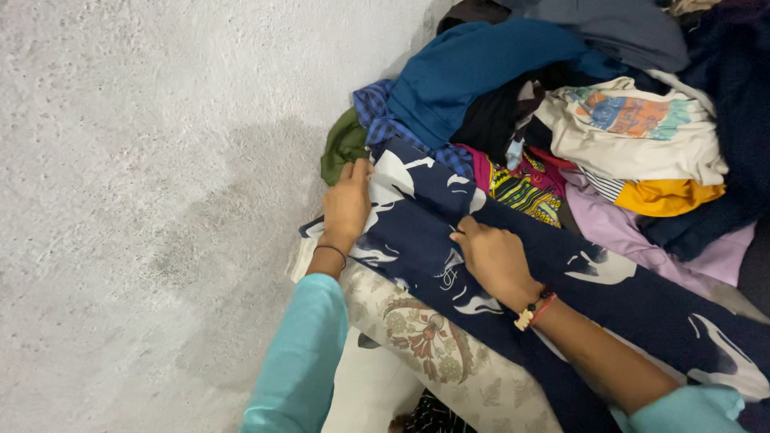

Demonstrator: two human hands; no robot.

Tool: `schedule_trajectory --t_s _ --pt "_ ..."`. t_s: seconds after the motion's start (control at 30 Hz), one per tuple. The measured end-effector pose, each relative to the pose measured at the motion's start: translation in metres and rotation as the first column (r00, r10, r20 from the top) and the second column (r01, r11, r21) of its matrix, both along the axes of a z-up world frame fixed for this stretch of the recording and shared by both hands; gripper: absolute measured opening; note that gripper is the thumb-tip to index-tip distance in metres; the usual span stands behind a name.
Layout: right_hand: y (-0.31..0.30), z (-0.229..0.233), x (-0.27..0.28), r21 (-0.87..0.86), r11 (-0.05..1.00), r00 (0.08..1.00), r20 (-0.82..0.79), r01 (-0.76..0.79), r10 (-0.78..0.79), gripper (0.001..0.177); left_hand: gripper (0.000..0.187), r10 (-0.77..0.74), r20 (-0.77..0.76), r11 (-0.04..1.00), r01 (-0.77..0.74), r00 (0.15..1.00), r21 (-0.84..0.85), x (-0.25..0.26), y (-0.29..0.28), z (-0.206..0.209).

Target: The person folds a blue floral shirt by hand on a bed and then places it into an open suitcase next to a red shirt.

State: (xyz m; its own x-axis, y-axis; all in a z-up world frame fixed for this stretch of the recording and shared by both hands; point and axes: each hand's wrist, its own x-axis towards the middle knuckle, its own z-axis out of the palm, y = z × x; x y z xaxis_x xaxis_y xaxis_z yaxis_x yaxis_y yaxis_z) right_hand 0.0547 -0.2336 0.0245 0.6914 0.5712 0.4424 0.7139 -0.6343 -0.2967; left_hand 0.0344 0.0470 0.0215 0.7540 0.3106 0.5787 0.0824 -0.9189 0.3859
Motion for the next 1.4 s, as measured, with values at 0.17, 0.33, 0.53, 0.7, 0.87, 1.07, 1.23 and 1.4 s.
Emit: schedule_trajectory --t_s 0.17,0.33,0.53,0.7,0.87,1.07,1.23,1.4 --pt "-0.005 -0.006 0.002 0.051 0.997 0.998 0.028 -0.064 0.062 0.023 0.035 0.032 -0.167 0.979 0.003 0.985 0.202 0.016 0.004 -0.013" --pt "-0.029 0.007 -0.004 0.149 0.965 0.974 -0.035 -0.215 0.222 0.026 0.031 0.083 -0.232 0.953 -0.009 0.969 0.304 0.02 0.002 -0.016" --pt "-0.083 0.014 -0.026 0.1 0.959 0.921 -0.27 -0.265 0.282 0.032 0.024 0.034 -0.058 0.885 -0.003 0.998 0.465 0.015 -0.041 0.014" --pt "-0.141 0.017 -0.05 0.003 0.922 0.908 -0.171 -0.388 0.382 0.034 0.023 -0.616 -0.156 0.77 0.632 0.772 0.084 -0.025 -0.11 0.039" --pt "-0.209 0.023 -0.073 -0.11 0.925 0.92 -0.198 -0.364 0.339 0.045 0.04 -0.827 -0.167 0.538 0.842 0.537 0.043 -0.029 -0.14 0.025" --pt "-0.255 0.027 -0.101 -0.1 0.989 0.985 -0.144 -0.106 0.091 0.043 0.02 -0.69 -0.176 0.712 0.702 0.702 0.012 -0.026 -0.152 0.005" --pt "-0.229 0.039 -0.141 -0.05 0.991 0.991 -0.041 -0.127 0.125 0.038 0.02 -0.685 -0.123 0.717 0.694 0.718 0.063 -0.034 -0.18 0.008" --pt "-0.197 0.042 -0.173 -0.21 0.932 0.945 0.076 -0.296 0.318 0.04 0.022 -0.677 -0.12 0.731 0.682 0.726 -0.003 -0.033 -0.181 0.004"
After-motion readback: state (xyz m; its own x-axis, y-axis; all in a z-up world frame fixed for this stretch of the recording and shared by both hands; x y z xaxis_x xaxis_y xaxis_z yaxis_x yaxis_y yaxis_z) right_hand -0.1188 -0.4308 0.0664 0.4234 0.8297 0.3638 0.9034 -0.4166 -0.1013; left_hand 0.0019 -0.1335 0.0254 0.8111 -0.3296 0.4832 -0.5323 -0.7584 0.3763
